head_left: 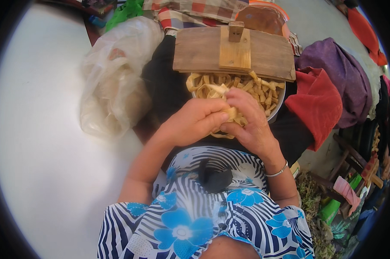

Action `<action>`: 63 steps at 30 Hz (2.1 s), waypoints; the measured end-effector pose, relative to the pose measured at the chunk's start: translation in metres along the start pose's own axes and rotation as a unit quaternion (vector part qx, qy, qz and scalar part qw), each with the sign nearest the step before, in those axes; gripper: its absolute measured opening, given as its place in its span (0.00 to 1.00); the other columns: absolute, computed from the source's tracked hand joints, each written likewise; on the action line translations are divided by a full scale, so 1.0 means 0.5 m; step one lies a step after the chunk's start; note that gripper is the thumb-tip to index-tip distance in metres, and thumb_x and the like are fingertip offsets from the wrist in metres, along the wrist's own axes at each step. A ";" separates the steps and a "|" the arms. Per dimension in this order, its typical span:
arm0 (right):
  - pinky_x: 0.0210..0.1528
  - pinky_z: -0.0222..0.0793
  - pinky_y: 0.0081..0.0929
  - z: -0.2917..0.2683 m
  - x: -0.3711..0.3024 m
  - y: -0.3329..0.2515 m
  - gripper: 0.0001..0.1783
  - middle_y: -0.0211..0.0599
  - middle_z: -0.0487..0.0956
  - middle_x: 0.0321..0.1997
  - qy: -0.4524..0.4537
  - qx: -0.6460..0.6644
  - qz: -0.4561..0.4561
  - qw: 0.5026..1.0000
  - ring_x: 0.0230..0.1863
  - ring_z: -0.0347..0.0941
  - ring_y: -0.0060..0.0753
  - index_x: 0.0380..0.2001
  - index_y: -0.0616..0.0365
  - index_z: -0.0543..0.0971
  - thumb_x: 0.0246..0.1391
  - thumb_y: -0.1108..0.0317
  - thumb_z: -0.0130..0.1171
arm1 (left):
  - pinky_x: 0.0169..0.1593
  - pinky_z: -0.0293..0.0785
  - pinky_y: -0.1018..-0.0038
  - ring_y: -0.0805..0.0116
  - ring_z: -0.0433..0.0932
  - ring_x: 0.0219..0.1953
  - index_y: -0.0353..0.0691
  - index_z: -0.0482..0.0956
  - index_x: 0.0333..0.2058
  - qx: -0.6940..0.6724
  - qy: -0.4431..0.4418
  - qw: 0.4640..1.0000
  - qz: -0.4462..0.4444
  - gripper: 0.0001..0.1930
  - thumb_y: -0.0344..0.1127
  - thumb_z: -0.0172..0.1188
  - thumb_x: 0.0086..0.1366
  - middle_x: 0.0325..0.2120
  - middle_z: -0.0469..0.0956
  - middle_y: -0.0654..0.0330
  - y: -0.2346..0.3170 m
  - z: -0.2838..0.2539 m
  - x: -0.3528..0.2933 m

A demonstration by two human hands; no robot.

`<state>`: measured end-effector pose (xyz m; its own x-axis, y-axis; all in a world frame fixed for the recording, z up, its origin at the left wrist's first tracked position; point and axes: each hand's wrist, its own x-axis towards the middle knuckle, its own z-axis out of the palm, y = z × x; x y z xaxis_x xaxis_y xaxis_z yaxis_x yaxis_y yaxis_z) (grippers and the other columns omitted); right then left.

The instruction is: The person pulls thin strips of material through a fixed shaving blade mounted on a wooden block by hand.

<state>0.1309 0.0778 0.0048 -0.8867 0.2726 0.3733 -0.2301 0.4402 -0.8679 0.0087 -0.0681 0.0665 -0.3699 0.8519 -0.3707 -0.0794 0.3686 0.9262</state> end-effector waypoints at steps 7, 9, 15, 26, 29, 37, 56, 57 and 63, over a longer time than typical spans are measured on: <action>0.32 0.67 0.27 -0.056 -0.017 -0.067 0.11 0.37 0.76 0.26 -0.127 0.065 0.105 0.984 0.30 0.73 0.35 0.32 0.60 0.78 0.42 0.75 0.67 | 0.28 0.61 0.81 0.80 0.65 0.21 0.33 0.76 0.34 0.036 0.234 0.947 0.218 0.13 0.39 0.53 0.66 0.20 0.70 0.65 0.067 -0.033 -0.105; 0.33 0.68 0.24 -0.064 -0.037 -0.038 0.14 0.36 0.76 0.28 -0.087 0.024 0.039 0.995 0.29 0.73 0.35 0.34 0.62 0.78 0.41 0.77 0.68 | 0.27 0.59 0.82 0.81 0.62 0.20 0.33 0.75 0.39 -0.028 0.288 0.923 0.255 0.14 0.40 0.51 0.67 0.18 0.66 0.66 0.053 -0.060 -0.125; 0.57 0.62 0.39 -0.041 -0.001 -0.070 0.26 0.47 0.72 0.53 -0.039 -0.070 -0.004 0.997 0.54 0.68 0.50 0.49 0.59 0.74 0.43 0.71 0.66 | 0.23 0.53 0.79 0.79 0.54 0.18 0.38 0.65 0.54 -0.352 0.132 0.876 0.303 0.16 0.36 0.45 0.71 0.19 0.60 0.66 0.045 -0.054 -0.113; 0.31 0.66 0.42 -0.064 -0.052 -0.047 0.07 0.44 0.74 0.23 -0.215 -0.087 0.111 0.966 0.28 0.71 0.52 0.25 0.57 0.73 0.48 0.69 0.61 | 0.20 0.52 0.84 0.84 0.55 0.18 0.36 0.72 0.51 -0.045 0.603 0.773 0.190 0.15 0.32 0.49 0.69 0.19 0.63 0.69 -0.050 -0.186 -0.138; 0.33 0.66 0.39 -0.107 -0.069 -0.060 0.06 0.42 0.74 0.23 -0.187 -0.124 0.134 0.965 0.28 0.71 0.50 0.26 0.58 0.75 0.46 0.70 0.62 | 0.24 0.61 0.80 0.79 0.65 0.21 0.36 0.77 0.46 0.042 0.645 0.758 0.093 0.12 0.33 0.50 0.68 0.22 0.71 0.64 -0.130 -0.253 -0.138; 0.34 0.68 0.35 -0.109 -0.094 -0.055 0.05 0.40 0.75 0.24 -0.221 -0.029 0.189 0.956 0.29 0.70 0.46 0.24 0.59 0.77 0.46 0.71 0.62 | 0.45 0.71 0.61 0.49 0.77 0.40 0.36 0.78 0.43 0.445 0.592 0.670 -0.050 0.13 0.33 0.52 0.63 0.36 0.80 0.50 -0.265 -0.253 -0.099; 0.58 0.60 0.42 0.008 -0.104 0.068 0.29 0.47 0.71 0.55 -0.082 -0.242 0.122 0.959 0.56 0.66 0.53 0.52 0.58 0.72 0.45 0.65 0.65 | 0.33 0.72 0.60 0.49 0.76 0.32 0.39 0.75 0.34 0.469 0.280 0.836 0.054 0.04 0.31 0.55 0.61 0.31 0.76 0.53 -0.173 -0.030 0.022; 0.58 0.60 0.43 0.004 -0.074 0.035 0.30 0.47 0.71 0.55 -0.043 -0.258 0.089 0.961 0.56 0.66 0.53 0.53 0.59 0.72 0.43 0.66 0.66 | 0.33 0.71 0.61 0.49 0.75 0.32 0.38 0.76 0.33 0.460 0.256 0.847 0.066 0.04 0.32 0.55 0.61 0.29 0.76 0.53 -0.138 -0.033 0.005; 0.49 0.65 0.42 0.037 0.045 -0.022 0.17 0.47 0.76 0.40 -0.184 -0.058 0.001 0.981 0.46 0.71 0.50 0.39 0.58 0.76 0.44 0.67 0.64 | 0.33 0.71 0.64 0.50 0.75 0.30 0.36 0.75 0.29 0.349 0.119 0.915 0.163 0.07 0.33 0.54 0.63 0.26 0.75 0.51 0.022 -0.019 -0.079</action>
<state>0.1061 0.0632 0.0166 -0.9770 -0.0446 0.2086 -0.1992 0.5404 -0.8175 0.0138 -0.1012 0.0922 -0.4664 0.8844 0.0193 0.6512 0.3286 0.6841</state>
